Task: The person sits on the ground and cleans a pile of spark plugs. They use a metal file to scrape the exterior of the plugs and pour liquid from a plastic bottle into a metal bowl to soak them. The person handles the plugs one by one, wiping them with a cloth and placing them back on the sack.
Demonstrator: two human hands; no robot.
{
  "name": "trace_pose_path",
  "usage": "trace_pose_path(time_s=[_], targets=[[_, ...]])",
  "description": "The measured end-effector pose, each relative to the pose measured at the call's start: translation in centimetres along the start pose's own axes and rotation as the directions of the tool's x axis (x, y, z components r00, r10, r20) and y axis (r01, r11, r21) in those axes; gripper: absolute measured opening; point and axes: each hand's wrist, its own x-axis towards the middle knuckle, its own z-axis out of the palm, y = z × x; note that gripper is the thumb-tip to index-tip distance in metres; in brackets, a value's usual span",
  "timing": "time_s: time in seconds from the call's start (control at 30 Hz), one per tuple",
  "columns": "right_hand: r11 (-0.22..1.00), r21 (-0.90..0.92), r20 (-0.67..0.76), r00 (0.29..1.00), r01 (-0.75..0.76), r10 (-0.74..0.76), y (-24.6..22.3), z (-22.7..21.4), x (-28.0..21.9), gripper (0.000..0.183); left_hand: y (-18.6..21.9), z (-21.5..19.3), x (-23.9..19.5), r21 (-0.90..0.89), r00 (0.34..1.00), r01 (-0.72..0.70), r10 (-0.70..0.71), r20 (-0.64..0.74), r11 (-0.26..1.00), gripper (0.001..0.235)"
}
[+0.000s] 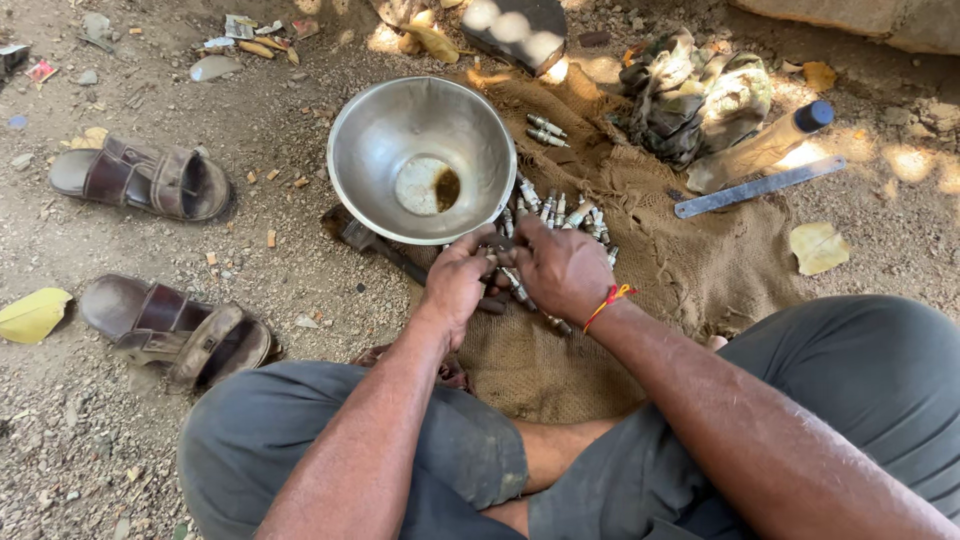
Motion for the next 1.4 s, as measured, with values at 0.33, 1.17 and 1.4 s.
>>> trace_pose_path(time_s=[0.33,1.17,1.4], targets=[[0.976,-0.117,0.122,0.972,-0.185,0.199,0.4,-3.9,0.1,0.041,1.0,0.0,-0.6,0.017,0.998,0.061,-0.061,-0.012,0.998,0.051],[0.957,-0.139,-0.164,0.959,-0.256,0.232,9.0,-18.3,0.4,0.029,0.4,0.1,-0.3,0.129,1.000,-0.010,0.009,0.006,0.992,0.049],[0.975,-0.140,-0.111,0.982,-0.170,0.156,8.0,-17.2,0.2,0.029,0.0,0.0,0.1,0.107,0.999,0.053,-0.052,-0.015,0.993,0.047]])
